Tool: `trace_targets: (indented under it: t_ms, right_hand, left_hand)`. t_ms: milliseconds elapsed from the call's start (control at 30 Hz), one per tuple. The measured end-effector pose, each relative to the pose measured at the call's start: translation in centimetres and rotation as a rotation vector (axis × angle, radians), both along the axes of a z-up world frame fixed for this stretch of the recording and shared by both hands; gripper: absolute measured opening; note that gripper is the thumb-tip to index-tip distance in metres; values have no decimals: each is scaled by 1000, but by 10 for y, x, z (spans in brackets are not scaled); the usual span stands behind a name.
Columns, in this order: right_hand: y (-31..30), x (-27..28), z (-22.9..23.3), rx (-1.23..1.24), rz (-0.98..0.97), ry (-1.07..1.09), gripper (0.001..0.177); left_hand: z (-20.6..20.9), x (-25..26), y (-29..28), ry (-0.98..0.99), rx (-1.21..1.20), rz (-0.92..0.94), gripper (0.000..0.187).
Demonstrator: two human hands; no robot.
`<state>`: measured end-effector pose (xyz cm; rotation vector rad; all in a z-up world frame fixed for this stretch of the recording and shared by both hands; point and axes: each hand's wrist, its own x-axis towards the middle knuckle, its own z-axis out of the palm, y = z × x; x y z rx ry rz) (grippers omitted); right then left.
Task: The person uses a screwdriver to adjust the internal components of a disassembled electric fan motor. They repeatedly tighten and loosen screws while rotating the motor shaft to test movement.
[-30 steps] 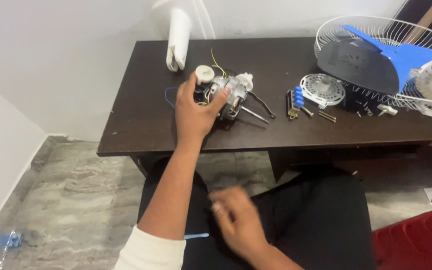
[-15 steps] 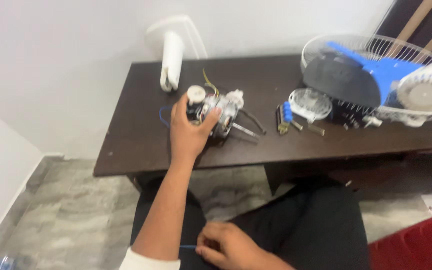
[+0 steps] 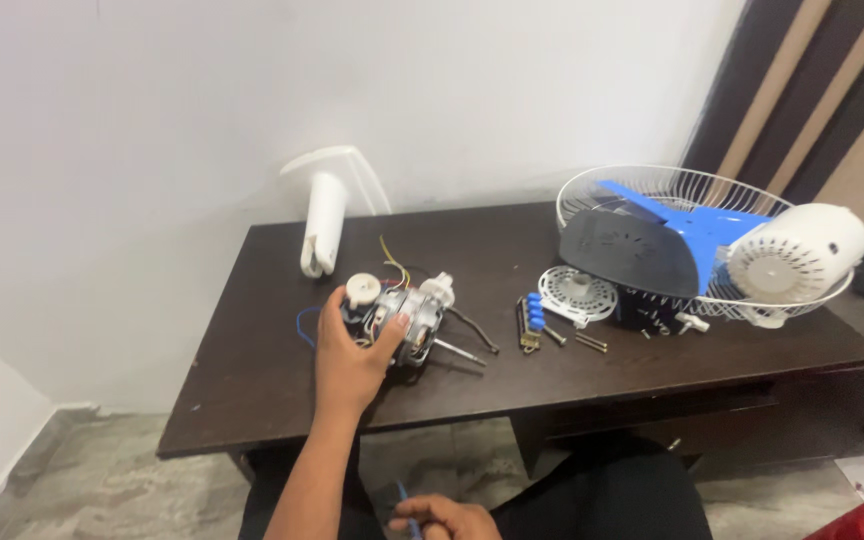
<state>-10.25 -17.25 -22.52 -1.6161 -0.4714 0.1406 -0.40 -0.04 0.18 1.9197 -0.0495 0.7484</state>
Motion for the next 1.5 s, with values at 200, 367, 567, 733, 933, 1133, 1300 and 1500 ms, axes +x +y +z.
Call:
trace_targets:
  t_ms: [200,367,567,733,933,1133,1300,1500]
  right_hand:
    - [5,19,-24,175,48,-319,26]
    - [-10,5,74,54,-115,-745,15]
    - [-30,11,210,-211,-442,153,27]
    - [-32,41,244,-129,-337,-182,30]
    - [-26,68,233,74,-265,-5,15]
    - [-35,74,217,33,-216,72,16]
    - [-45,77,226,68,-190,59,18]
    - [-46,79,228,16,-150,147,20]
  left_hand:
    - [-1,0,0,36,-23,7,98]
    - [-4,4,2,5,-4,4,101]
    - [-6,4,2,-8,-1,-1,94]
    - [0,2,1,12,-16,-19,91]
    - [1,0,0,14,-25,-20,91]
    - [-1,1,1,20,-31,-30,89]
    - [1,3,1,-48,10,7,91]
    - [3,1,0,-4,-27,-21,86]
